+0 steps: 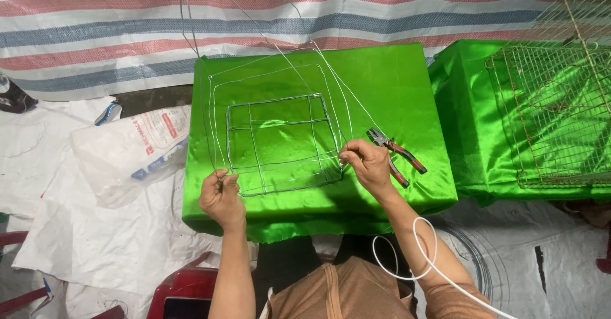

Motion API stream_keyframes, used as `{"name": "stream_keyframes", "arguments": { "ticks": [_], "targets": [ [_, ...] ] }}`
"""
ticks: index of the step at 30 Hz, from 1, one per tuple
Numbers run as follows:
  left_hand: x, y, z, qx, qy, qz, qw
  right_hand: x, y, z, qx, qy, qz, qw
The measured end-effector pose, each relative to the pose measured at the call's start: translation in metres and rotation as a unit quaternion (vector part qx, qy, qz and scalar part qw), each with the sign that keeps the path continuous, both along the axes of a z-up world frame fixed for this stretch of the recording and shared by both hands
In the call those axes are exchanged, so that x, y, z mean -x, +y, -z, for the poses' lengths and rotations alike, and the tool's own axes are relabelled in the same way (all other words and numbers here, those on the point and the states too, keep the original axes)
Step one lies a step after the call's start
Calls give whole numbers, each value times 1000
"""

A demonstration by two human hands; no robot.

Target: The person is using pliers to cut and bend metal wire, assembling it into a rectangular frame structure on a green surface.

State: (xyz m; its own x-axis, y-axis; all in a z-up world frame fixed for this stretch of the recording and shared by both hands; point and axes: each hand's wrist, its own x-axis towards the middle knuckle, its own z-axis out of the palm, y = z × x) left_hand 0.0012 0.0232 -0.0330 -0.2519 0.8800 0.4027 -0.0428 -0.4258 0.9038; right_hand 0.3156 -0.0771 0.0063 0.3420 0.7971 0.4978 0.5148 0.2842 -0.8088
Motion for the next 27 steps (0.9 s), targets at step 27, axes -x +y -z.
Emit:
{"name": "stream_keyframes", "arguments": {
  "ticks": [27],
  "targets": [
    [-46,230,-34,-25,162,171,971,-20,6,-20,59,69,-83,992]
  ]
}}
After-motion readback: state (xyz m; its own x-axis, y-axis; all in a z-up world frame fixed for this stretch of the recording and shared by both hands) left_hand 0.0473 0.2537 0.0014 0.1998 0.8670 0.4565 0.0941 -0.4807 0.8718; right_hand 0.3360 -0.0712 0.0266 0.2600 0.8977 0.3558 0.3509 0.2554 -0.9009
